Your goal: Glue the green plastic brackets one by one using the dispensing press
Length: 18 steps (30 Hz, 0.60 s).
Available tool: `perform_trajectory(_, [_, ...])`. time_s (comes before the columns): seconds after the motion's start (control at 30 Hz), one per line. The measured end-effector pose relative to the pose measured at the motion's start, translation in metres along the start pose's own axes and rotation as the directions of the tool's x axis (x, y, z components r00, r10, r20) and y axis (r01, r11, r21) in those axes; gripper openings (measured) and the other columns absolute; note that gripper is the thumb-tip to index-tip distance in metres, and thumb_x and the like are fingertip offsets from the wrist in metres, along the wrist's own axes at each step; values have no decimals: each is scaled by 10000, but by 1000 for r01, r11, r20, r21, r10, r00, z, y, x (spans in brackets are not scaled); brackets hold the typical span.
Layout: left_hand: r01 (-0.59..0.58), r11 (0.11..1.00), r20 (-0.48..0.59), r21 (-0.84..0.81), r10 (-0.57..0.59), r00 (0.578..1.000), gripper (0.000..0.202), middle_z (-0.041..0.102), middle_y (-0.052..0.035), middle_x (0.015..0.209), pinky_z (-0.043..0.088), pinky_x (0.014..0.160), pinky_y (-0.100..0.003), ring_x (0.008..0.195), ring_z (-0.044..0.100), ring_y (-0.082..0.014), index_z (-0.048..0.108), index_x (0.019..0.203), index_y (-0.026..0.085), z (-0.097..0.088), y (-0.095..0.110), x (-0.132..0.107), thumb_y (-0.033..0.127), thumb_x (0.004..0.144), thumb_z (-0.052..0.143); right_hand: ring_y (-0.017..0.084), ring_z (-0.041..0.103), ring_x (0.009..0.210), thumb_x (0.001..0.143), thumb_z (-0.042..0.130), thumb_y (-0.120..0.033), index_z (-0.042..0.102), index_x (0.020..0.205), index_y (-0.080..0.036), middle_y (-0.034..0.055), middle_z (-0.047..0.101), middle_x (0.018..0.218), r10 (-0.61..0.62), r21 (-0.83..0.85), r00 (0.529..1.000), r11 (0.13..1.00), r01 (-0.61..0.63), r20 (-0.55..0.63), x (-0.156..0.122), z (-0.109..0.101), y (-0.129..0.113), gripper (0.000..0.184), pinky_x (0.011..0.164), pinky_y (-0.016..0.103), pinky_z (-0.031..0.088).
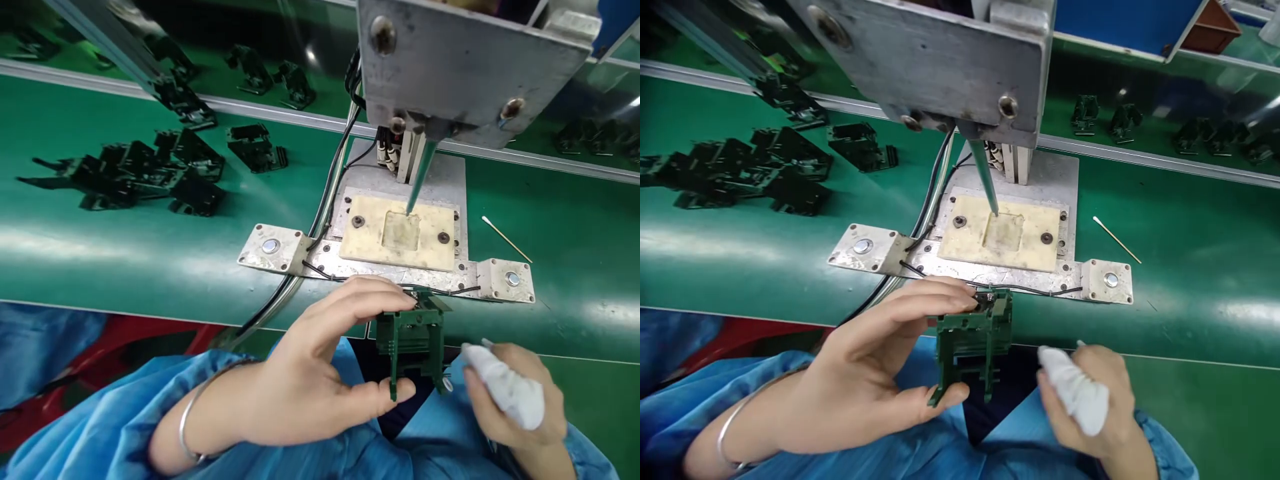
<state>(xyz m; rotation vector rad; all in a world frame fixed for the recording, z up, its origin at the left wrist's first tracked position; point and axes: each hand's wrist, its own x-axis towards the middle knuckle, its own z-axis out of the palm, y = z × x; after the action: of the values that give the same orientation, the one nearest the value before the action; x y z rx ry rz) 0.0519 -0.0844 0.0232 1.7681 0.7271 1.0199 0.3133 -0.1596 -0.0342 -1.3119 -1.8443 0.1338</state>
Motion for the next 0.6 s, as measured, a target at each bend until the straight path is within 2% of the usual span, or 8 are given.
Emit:
perform_trajectory(0.07, [-42,999,20,0,42,999,628,674,-56,1199,570,1021,-250,1203,618,-208,618,1337,274,0,1,3,115,772,841,140,540,464,886,671,-170,534,796,-220,-31,561,599,-120,96,987,989,110,105,18,2,-22,171,462,262,472])
perform_trajectory(0.13, [-28,1000,31,-10,28,999,636,677,-63,1204,579,999,-257,1196,624,-221,621,1336,276,0,2,4,120,764,851,132,478,425,906,617,-166,481,800,-239,-54,509,566,-115,152,986,984,96,124,35,3,-33,187,426,261,430])
perform_trajectory(0.27, [118,991,82,-63,-112,990,732,665,-67,1252,593,910,-225,1136,654,-225,599,1385,336,-2,2,2,155,730,875,153,480,420,852,607,-155,487,842,-256,-59,491,565,-107,179,991,980,92,79,48,3,-32,158,410,283,395])
perform_trajectory(0.37, [202,973,119,-112,-189,975,750,668,-98,1241,613,838,-235,1044,674,-230,617,1390,314,-5,3,0,218,703,901,194,593,514,857,609,-222,565,903,-247,-18,572,643,-157,196,987,970,147,38,38,0,-22,69,472,313,475])
perform_trajectory(0.47, [219,965,147,-142,-198,969,768,670,-104,1246,622,836,-247,1025,689,-239,625,1392,313,-9,1,-1,233,683,911,225,654,608,873,654,-327,647,941,-233,27,655,752,-74,-8,990,997,74,-123,34,-6,7,116,549,354,550])
perform_trajectory(0.53, [221,966,145,-132,-202,969,800,664,-66,1283,613,868,-223,1052,700,-226,592,1418,390,-12,-1,-2,218,697,895,208,622,570,870,695,-367,675,889,-216,21,627,708,43,-220,960,970,-106,-276,44,-10,42,154,541,337,526])
perform_trajectory(0.57, [221,968,136,-121,-204,969,800,660,-41,1300,606,880,-206,1069,703,-217,578,1420,432,-13,-3,-2,221,712,883,217,627,584,867,707,-384,698,874,-190,30,617,691,114,-283,948,938,-201,-296,52,-11,64,194,567,343,528])
perform_trajectory(0.6, [225,969,127,-106,-211,969,786,655,-21,1315,600,892,-190,1088,703,-208,571,1416,465,-14,-4,-2,226,730,870,228,641,621,875,665,-462,720,867,-184,36,616,695,240,-363,929,870,-334,-281,62,-12,87,284,604,354,536])
